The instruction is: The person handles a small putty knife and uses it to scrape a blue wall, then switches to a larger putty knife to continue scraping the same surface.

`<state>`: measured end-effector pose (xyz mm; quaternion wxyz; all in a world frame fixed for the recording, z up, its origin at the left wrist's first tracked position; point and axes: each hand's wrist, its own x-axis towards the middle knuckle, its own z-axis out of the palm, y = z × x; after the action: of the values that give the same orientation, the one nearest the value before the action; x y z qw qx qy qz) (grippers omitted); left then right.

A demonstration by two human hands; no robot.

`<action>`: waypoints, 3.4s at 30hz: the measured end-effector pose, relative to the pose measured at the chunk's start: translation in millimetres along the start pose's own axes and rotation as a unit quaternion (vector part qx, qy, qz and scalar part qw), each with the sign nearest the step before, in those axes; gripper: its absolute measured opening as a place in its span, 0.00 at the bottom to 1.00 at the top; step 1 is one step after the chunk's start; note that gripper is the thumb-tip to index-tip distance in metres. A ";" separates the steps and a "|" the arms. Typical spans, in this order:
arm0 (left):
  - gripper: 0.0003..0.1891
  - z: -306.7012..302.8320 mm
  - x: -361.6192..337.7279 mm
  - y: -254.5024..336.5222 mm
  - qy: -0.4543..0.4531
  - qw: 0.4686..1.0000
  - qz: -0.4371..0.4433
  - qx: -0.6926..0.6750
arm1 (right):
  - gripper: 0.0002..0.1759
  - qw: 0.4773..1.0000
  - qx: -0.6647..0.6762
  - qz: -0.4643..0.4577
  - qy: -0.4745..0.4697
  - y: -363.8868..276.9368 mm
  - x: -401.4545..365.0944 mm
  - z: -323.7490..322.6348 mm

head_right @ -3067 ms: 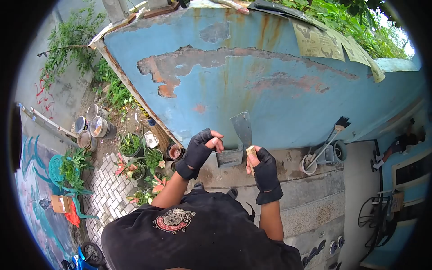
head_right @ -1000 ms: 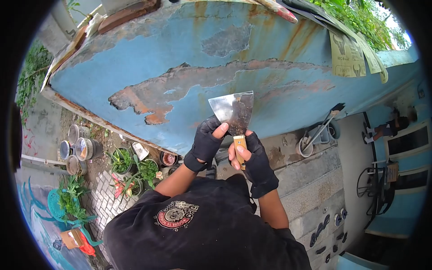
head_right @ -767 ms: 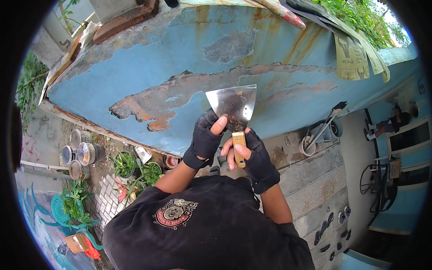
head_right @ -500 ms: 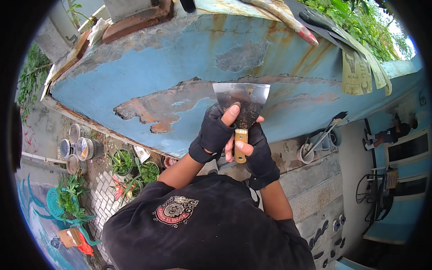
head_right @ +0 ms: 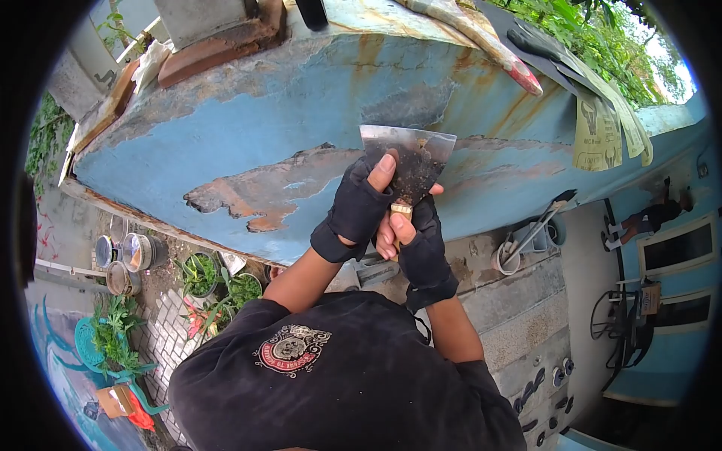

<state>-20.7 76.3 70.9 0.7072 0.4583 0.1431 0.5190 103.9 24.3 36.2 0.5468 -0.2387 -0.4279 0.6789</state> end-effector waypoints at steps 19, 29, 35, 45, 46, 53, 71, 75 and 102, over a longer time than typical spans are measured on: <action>0.32 16.0 18.4 -23.0 0.041 0.999 0.022 -0.013 | 0.13 0.978 -0.194 -0.046 0.060 -36.1 11.1 -25.6; 0.31 34.1 18.8 -19.5 0.136 0.988 0.064 -0.023 | 0.13 0.982 -0.188 -0.004 0.006 -56.3 15.2 -31.0; 0.30 25.5 10.7 -10.8 0.166 0.982 0.050 0.068 | 0.12 0.999 -0.043 -0.028 -0.012 -10.2 18.2 -25.4; 0.27 4.7 6.5 -6.0 0.142 0.979 0.017 0.147 | 0.08 0.996 -0.022 -0.079 0.015 22.2 30.5 -21.0; 0.26 4.6 8.4 -7.4 0.141 0.978 0.032 0.148 | 0.08 0.997 -0.019 -0.079 -0.001 19.1 32.3 -24.0; 0.25 9.5 20.7 -27.5 0.136 0.982 0.096 0.092 | 0.10 0.980 -0.171 -0.104 0.006 -6.7 33.6 -44.6; 0.27 17.7 -9.3 11.2 0.163 0.981 0.043 0.098 | 0.16 0.997 -0.054 -0.035 -0.035 2.2 21.3 -3.6; 0.27 19.3 -1.9 -7.6 0.133 0.988 0.029 0.070 | 0.10 0.999 -0.012 -0.034 0.009 -1.4 8.5 -9.3; 0.38 23.6 20.3 -34.0 0.081 0.989 0.113 -0.044 | 0.16 0.902 -0.384 -0.191 0.042 -29.3 14.1 -25.2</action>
<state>24.3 80.7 62.1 0.6495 0.3968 0.1241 0.6366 135.6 46.7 49.8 0.5498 -0.3722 -0.6692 0.3335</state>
